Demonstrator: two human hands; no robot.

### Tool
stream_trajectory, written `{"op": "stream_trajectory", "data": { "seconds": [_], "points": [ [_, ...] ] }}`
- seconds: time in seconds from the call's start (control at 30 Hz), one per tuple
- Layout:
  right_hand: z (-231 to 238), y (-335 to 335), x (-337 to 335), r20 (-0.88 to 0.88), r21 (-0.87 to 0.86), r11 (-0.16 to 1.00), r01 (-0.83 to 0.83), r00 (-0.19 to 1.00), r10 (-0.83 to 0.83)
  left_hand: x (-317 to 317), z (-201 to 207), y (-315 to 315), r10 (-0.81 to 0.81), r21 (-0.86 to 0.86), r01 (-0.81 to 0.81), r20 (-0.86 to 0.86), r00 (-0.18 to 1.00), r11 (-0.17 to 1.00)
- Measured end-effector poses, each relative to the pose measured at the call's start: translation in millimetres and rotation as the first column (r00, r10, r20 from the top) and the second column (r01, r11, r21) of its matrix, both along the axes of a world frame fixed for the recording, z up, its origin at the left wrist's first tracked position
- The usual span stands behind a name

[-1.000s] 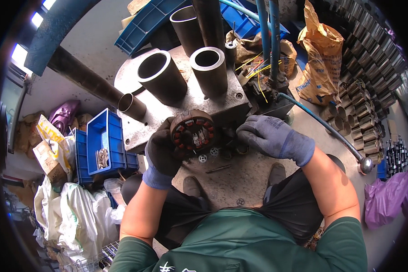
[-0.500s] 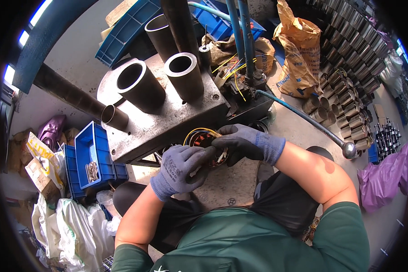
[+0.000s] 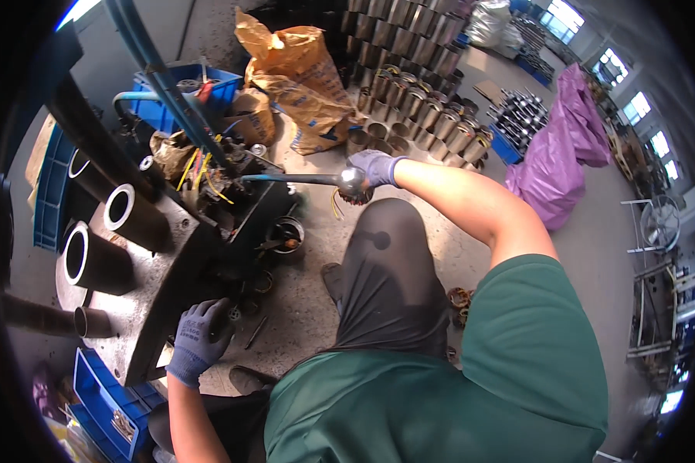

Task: The person places a metal cylinder into a press machine, inserts a coil, operates the machine with a lever, and then removes the assembled unit, repeating this for several cylinders.

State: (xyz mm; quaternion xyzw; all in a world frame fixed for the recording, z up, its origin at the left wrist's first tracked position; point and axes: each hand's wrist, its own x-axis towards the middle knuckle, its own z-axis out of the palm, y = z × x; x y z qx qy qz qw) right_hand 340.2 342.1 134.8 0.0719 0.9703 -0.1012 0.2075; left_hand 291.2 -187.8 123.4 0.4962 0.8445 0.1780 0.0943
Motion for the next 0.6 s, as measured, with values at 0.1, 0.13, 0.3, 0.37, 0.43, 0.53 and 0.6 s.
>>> {"op": "stream_trajectory", "data": {
  "seconds": [0.1, 0.13, 0.3, 0.37, 0.43, 0.53, 0.6],
  "points": [
    [-61, 66, 79, -0.205, -0.013, 0.871, 0.491, 0.851, -0.483, 6, 3, 9, 0.013, -0.048, -0.010, 0.048, 0.999, 0.999],
    [-86, 74, 116, -0.214, -0.154, 0.743, 0.651, 0.712, -0.669, 7, 2, 12, 0.013, -0.062, -0.011, 0.039, 0.999, 0.998],
    [-195, 47, 279, 0.054, -0.253, 0.164, 0.954, 0.183, -0.982, 12, -13, 13, 0.064, -0.191, -0.037, 0.135, 0.989, 0.981],
    [-246, 31, 349, 0.198, -0.170, -0.026, 0.985, 0.008, -0.980, 16, -17, 22, 0.080, -0.259, -0.023, 0.213, 0.974, 0.966],
    [-269, 10, 398, 0.257, -0.027, -0.102, 0.994, -0.092, -0.962, 20, -23, 23, 0.229, -0.313, -0.099, 0.411, 0.882, 0.944],
    [-290, -17, 456, 0.191, 0.011, -0.250, 0.968, -0.247, -0.950, 8, -61, 7, 0.224, -0.379, -0.065, 0.393, 0.892, 0.923],
    [-298, -22, 481, 0.159, 0.032, -0.357, 0.934, -0.357, -0.921, 7, -80, 2, 0.251, -0.395, -0.102, 0.345, 0.904, 0.913]
  ]
}}
